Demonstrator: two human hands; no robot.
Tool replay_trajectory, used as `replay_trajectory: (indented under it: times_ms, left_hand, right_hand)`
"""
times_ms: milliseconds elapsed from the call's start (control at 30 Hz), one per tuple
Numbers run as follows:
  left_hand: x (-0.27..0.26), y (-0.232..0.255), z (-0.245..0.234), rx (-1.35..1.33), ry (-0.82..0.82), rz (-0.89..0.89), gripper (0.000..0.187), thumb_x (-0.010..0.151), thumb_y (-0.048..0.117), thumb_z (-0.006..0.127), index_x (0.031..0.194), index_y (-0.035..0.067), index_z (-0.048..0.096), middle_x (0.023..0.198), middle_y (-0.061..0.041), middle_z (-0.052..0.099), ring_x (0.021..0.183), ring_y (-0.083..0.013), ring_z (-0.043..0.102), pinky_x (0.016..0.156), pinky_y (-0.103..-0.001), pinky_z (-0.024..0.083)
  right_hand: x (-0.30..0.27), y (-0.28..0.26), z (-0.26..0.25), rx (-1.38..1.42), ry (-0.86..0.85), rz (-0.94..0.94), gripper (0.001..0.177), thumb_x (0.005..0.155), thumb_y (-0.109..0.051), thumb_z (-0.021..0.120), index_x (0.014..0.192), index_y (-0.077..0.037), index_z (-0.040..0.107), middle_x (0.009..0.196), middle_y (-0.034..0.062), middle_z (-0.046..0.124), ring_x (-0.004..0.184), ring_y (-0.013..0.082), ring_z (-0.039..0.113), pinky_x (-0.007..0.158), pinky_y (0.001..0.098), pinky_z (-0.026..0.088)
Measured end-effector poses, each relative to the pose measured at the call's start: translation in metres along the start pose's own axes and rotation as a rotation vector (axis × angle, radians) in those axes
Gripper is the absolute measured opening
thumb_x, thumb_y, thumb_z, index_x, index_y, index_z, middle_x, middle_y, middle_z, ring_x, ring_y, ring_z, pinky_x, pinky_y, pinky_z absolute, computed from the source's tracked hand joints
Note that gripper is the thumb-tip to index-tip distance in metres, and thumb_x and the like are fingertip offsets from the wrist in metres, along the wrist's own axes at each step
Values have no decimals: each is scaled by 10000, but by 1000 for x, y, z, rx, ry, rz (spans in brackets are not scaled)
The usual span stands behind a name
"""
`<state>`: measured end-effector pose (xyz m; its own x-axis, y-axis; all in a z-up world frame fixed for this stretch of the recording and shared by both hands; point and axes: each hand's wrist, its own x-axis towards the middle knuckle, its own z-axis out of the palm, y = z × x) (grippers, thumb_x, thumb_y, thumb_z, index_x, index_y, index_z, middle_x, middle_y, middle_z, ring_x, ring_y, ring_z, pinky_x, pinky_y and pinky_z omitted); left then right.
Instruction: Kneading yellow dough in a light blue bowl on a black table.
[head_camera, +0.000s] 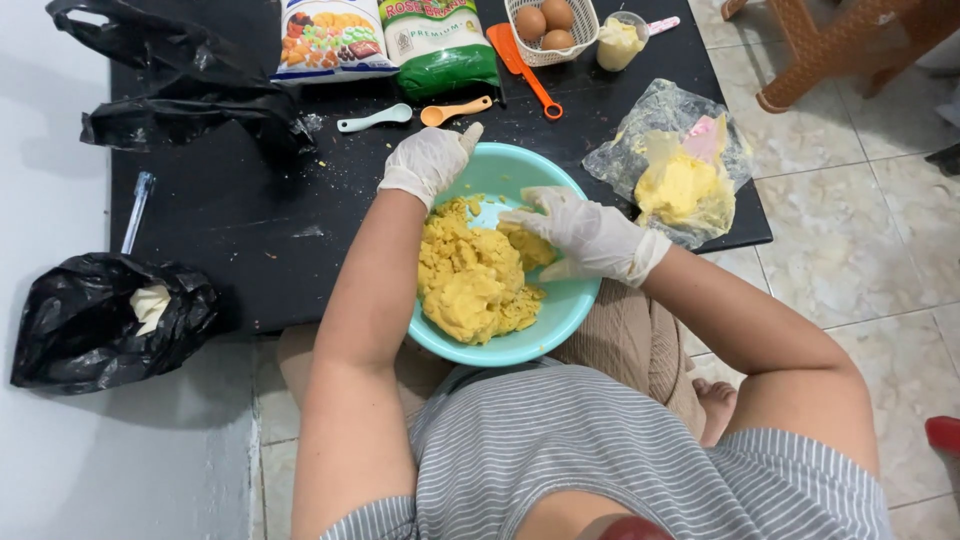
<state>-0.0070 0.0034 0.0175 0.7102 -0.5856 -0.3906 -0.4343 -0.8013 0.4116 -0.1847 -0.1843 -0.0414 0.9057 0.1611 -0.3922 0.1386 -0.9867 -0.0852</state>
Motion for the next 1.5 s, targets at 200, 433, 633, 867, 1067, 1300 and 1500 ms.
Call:
replay_trajectory:
  times_ms: [200,433,633,867,1067,1300,1500]
  left_hand:
    - [11,-13,10,-32,27,22,895,967,738,155,1268,95,701,1324,-181,665,1336,-341,549,1147,-439,426]
    - [6,-7,5,-20,-1,27,942,949,720,112,1284,51,686,1352,-206,648,1364,-349,531,1187,-452,391]
    - [15,-15,19,-10,77,25,913,969,766,142,1193,121,747,1231,-144,715,1279,-349,590,1099,-473,453]
    - [46,-16,34,34,81,-95,813,1000,697,128,885,163,730,920,-125,724,948,-379,657,900,-519,469]
    - [62,-22,40,54,85,-133,869,989,714,115,939,152,776,960,-115,746,999,-377,673,978,-542,461]
    - [79,-28,49,-2,77,-211,904,952,780,180,1063,112,780,1044,-137,750,1121,-397,651,1044,-623,426]
    - [78,-27,47,59,33,-113,886,1007,725,110,720,143,712,762,-86,705,817,-345,677,852,-499,490]
  right_hand:
    - [3,-66,-56,-85,-214,-47,994,745,-341,828,1586,-315,299,1546,168,273,1348,449,431,1020,551,553]
    - [80,-34,16,-223,-142,-61,1101,467,-315,955,1440,-479,467,1413,196,376,1095,451,562,809,617,593]
    - [89,-46,-2,-298,-112,-106,981,615,-25,873,1392,-507,517,1287,136,454,968,383,618,722,585,610]
    - [43,-53,-42,-178,282,-176,491,870,-186,686,1291,-291,456,1143,146,439,914,398,543,488,492,494]
    - [0,-32,-36,-183,522,-485,971,705,-156,648,1591,-339,296,1300,190,475,883,382,533,759,502,493]
    - [-18,-5,-30,12,213,-199,930,624,-553,906,1426,-284,521,1176,134,410,1163,337,426,788,514,551]
    - [21,-29,-4,-26,-7,-244,759,661,-482,824,1316,-268,508,1294,173,507,1024,401,619,875,534,540]
